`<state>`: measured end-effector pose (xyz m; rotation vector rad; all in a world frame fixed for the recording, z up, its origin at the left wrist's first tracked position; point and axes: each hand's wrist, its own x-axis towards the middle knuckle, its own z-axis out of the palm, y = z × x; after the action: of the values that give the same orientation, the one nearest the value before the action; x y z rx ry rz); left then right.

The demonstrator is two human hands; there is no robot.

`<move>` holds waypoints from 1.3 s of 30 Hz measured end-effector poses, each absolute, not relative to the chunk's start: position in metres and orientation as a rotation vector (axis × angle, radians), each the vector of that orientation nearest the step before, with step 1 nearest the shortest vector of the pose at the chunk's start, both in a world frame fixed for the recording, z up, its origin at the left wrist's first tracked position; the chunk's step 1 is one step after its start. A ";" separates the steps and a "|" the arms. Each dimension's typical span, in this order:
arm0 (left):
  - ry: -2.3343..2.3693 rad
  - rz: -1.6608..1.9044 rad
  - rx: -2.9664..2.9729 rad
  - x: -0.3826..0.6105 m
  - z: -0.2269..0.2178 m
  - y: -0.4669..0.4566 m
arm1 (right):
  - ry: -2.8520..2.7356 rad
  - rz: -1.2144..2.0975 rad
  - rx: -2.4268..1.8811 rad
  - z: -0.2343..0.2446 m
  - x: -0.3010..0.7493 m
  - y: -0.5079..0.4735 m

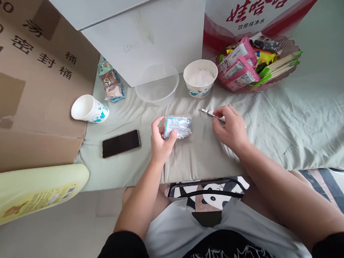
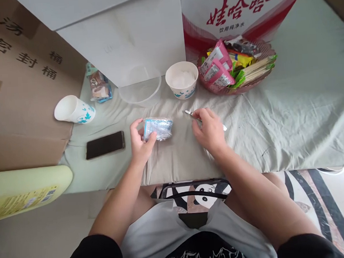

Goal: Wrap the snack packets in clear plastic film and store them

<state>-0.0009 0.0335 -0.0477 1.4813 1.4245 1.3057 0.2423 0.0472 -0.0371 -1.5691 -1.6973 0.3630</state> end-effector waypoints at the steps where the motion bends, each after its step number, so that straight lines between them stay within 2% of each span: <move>1: 1.454 1.324 1.526 -0.003 -0.050 0.033 | -1.712 0.303 -1.665 -0.037 0.246 0.048; 4: 1.532 1.375 1.610 -0.007 -0.054 0.035 | -1.761 0.206 -1.938 -0.037 0.254 0.047; 7: 1.600 1.392 1.656 -0.009 -0.058 0.038 | -1.820 0.250 -2.011 -0.037 0.260 0.045; 11: 1.543 1.312 1.773 -0.010 -0.063 0.039 | -1.786 0.314 -1.840 -0.035 0.261 0.042; 18: 1.530 1.226 2.034 -0.005 -0.062 0.037 | -1.851 0.654 -1.395 -0.030 0.235 0.025; 22: 1.428 1.245 2.123 -0.002 -0.063 0.038 | -1.898 0.681 -1.425 -0.029 0.224 0.020; 32: 1.350 1.384 1.509 -0.001 -0.070 0.046 | -1.969 0.598 -1.658 -0.027 0.242 0.030; 39: 1.379 1.380 1.390 -0.010 -0.067 0.049 | -1.853 0.608 -1.787 -0.025 0.266 0.038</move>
<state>-0.0098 0.0493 -0.0670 1.3896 1.3787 1.3797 0.2656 0.0377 -0.0246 -1.7871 -1.8531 0.6083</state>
